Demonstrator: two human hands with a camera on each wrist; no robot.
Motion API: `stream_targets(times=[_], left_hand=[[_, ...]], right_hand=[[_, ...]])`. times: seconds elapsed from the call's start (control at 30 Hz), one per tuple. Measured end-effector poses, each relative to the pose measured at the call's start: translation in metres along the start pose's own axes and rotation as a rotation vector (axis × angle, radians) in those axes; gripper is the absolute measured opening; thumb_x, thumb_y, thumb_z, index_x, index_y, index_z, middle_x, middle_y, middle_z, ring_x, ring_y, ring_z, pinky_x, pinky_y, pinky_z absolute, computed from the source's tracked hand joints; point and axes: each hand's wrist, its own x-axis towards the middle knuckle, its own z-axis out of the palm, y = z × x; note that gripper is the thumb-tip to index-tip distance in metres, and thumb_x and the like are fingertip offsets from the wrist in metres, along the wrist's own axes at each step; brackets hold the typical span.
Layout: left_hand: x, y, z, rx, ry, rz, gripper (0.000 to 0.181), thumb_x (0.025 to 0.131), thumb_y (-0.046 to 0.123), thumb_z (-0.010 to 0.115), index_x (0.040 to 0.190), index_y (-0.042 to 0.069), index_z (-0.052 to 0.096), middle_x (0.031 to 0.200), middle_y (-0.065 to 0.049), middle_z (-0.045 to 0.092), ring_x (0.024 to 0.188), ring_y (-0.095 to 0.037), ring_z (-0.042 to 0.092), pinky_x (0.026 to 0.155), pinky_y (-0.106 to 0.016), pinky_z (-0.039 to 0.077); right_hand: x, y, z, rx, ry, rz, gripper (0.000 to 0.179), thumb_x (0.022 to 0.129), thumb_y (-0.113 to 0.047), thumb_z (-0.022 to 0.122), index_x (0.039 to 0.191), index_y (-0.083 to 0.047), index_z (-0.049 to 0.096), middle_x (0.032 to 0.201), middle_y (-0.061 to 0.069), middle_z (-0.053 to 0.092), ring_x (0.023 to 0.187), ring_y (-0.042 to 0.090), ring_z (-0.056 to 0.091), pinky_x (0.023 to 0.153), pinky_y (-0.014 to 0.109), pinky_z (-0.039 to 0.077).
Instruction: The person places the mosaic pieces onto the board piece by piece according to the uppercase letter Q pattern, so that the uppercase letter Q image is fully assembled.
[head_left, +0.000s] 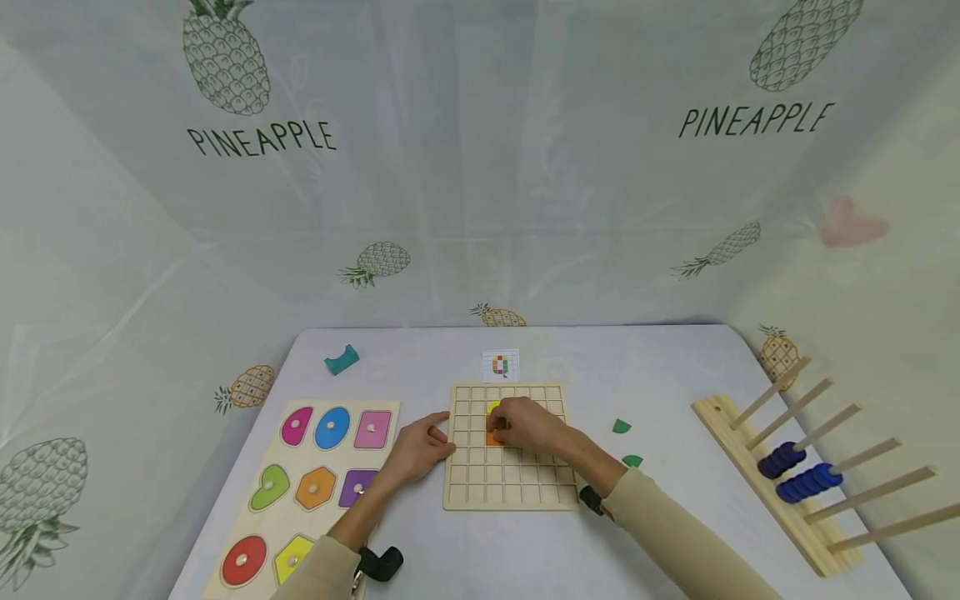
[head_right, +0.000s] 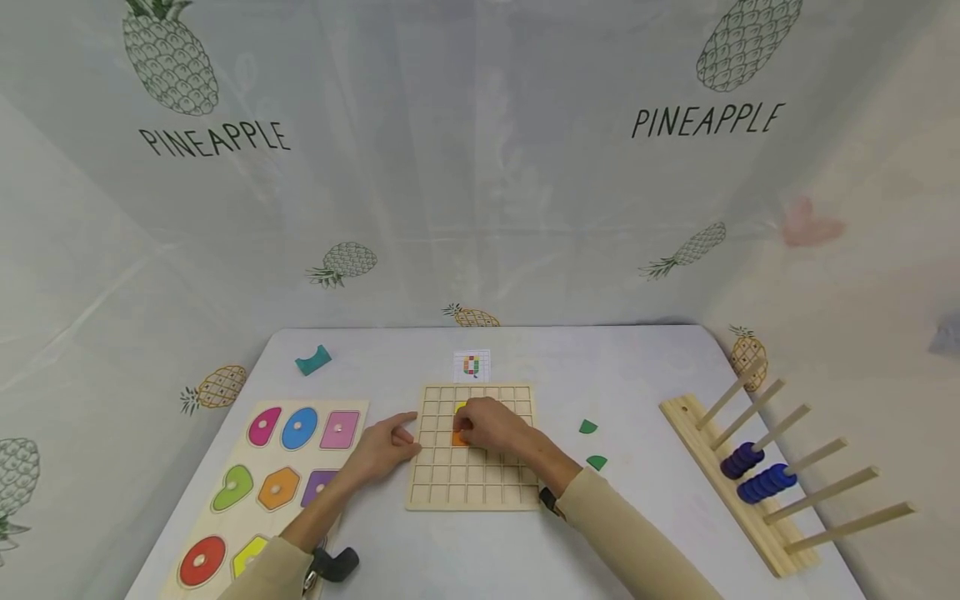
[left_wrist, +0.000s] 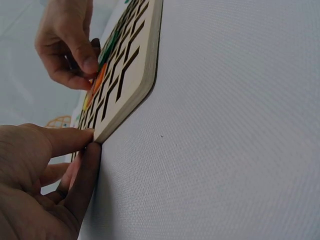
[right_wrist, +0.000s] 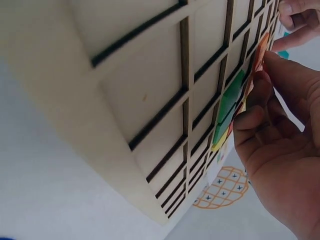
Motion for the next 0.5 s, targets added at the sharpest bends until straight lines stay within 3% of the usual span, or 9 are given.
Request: stream_targets(times=[0.5], left_hand=[[0.001, 0.000, 0.000, 0.002, -0.003, -0.009, 0.063, 0.086, 0.015, 0.079, 0.142, 0.001, 0.055, 0.085, 0.002, 0.065, 0.073, -0.008, 0.062, 0.065, -0.027, 0.050]], right_hand=[[-0.022, 0.017, -0.024, 0.016, 0.009, 0.128, 0.009, 0.094, -0.016, 0.071, 0.102, -0.014, 0.076, 0.094, -0.007, 0.066, 0.083, 0.010, 0.056, 0.079, 0.033, 0.049]])
